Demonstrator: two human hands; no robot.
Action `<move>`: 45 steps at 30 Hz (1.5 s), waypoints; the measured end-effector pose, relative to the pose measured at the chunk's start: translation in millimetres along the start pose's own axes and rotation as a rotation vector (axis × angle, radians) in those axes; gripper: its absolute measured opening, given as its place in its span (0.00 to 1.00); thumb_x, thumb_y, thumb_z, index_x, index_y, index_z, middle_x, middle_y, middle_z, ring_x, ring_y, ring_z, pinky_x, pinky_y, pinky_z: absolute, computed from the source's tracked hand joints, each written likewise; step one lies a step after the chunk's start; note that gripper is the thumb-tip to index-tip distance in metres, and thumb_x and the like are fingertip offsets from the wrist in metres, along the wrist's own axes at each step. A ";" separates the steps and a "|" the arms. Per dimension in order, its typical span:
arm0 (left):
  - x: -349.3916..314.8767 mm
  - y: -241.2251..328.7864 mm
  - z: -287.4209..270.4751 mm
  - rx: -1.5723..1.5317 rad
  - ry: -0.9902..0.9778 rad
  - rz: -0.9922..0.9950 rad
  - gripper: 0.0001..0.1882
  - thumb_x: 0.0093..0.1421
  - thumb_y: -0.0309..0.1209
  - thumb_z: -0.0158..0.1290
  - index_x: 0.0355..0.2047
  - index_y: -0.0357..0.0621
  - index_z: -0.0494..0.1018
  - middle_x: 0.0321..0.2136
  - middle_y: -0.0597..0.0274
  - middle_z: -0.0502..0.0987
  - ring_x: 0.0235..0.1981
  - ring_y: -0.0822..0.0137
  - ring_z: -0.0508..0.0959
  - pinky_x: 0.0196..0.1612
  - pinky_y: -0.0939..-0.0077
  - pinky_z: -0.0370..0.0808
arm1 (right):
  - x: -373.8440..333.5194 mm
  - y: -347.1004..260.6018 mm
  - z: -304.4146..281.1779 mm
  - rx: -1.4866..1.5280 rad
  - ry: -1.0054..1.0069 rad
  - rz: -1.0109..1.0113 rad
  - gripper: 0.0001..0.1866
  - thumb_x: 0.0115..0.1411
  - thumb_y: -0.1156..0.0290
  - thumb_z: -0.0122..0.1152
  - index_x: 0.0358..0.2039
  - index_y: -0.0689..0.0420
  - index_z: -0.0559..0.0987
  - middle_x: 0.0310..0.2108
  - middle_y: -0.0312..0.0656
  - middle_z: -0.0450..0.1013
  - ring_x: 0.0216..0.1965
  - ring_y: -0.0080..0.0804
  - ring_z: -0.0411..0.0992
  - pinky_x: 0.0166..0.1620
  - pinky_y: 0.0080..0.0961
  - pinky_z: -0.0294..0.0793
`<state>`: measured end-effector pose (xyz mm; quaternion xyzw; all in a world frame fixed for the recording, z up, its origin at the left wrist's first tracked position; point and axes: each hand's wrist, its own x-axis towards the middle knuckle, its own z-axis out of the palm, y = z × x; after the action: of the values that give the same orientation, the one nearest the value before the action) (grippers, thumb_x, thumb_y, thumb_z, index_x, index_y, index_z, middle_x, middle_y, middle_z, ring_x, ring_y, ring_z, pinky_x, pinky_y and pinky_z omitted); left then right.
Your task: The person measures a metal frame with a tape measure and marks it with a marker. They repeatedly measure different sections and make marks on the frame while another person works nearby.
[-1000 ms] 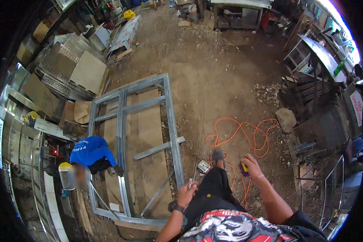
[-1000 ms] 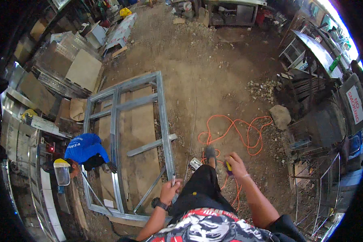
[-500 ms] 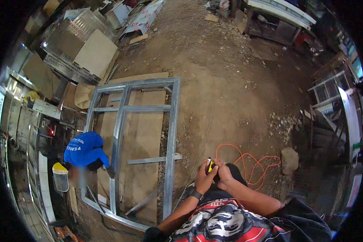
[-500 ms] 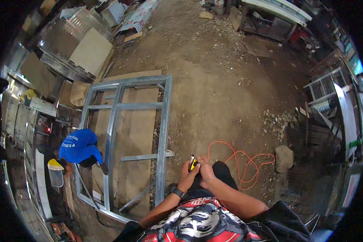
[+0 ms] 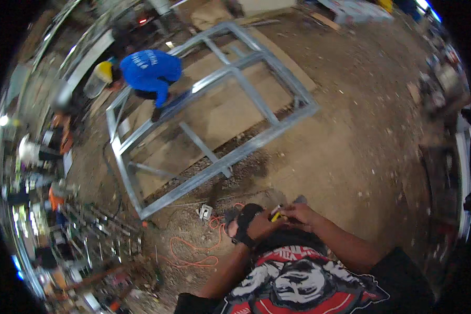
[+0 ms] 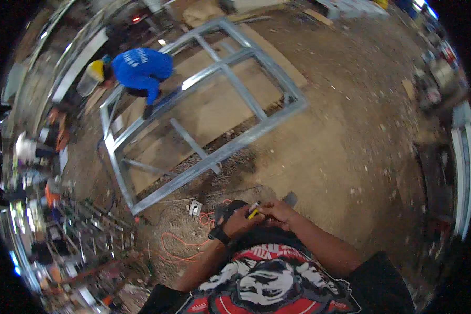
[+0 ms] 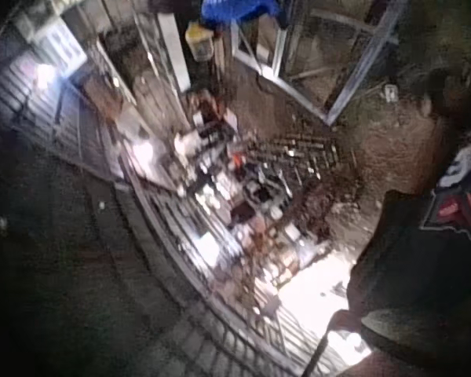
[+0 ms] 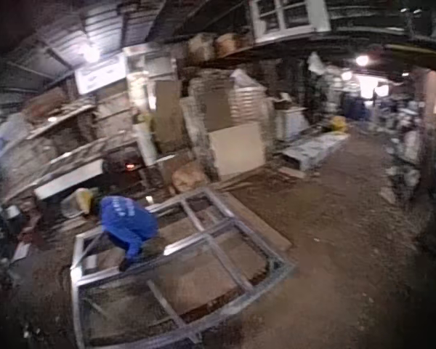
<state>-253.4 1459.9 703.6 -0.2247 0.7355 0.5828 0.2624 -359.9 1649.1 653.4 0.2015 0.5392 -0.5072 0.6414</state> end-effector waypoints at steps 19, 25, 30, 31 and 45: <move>201.0 99.5 36.3 -0.384 0.191 -0.136 0.31 0.58 0.53 0.65 0.51 0.42 0.78 0.32 0.56 0.83 0.30 0.65 0.81 0.35 0.67 0.78 | 63.3 -237.0 -147.4 -0.908 -0.229 -0.267 0.12 0.63 0.69 0.71 0.38 0.63 0.78 0.33 0.44 0.80 0.36 0.32 0.81 0.40 0.30 0.83; 372.2 29.1 21.3 0.119 0.180 -0.209 0.31 0.61 0.59 0.57 0.46 0.41 0.80 0.31 0.47 0.83 0.36 0.48 0.85 0.39 0.53 0.78 | 146.9 -346.7 -303.0 -0.290 -0.150 -0.259 0.12 0.63 0.74 0.69 0.42 0.65 0.75 0.34 0.48 0.81 0.33 0.37 0.83 0.38 0.34 0.84; 461.5 34.8 -23.6 0.317 0.269 -0.347 0.35 0.60 0.62 0.58 0.46 0.39 0.81 0.40 0.43 0.84 0.45 0.44 0.84 0.48 0.50 0.78 | 261.2 -380.7 -427.0 -0.231 0.084 -0.429 0.12 0.64 0.73 0.69 0.42 0.64 0.76 0.34 0.46 0.81 0.32 0.36 0.83 0.37 0.31 0.85; 479.5 19.4 -26.7 0.401 0.335 -0.308 0.35 0.59 0.62 0.59 0.46 0.38 0.81 0.42 0.42 0.84 0.46 0.43 0.83 0.50 0.50 0.78 | 286.2 -391.1 -441.1 -0.309 0.086 -0.454 0.11 0.64 0.72 0.69 0.41 0.63 0.77 0.33 0.45 0.81 0.33 0.35 0.82 0.38 0.32 0.84; 767.1 -178.1 -53.0 0.701 0.663 -0.236 0.32 0.61 0.61 0.58 0.45 0.42 0.79 0.48 0.45 0.80 0.50 0.39 0.79 0.53 0.46 0.76 | 627.1 -470.1 -564.5 -1.434 0.368 -1.130 0.08 0.67 0.62 0.63 0.40 0.51 0.79 0.67 0.49 0.64 0.70 0.54 0.61 0.65 0.54 0.64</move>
<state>-730.6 1350.1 84.6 -0.3781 0.9006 0.1640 0.1382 -1103.1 1641.8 36.6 -0.4582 0.8349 -0.2498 0.1751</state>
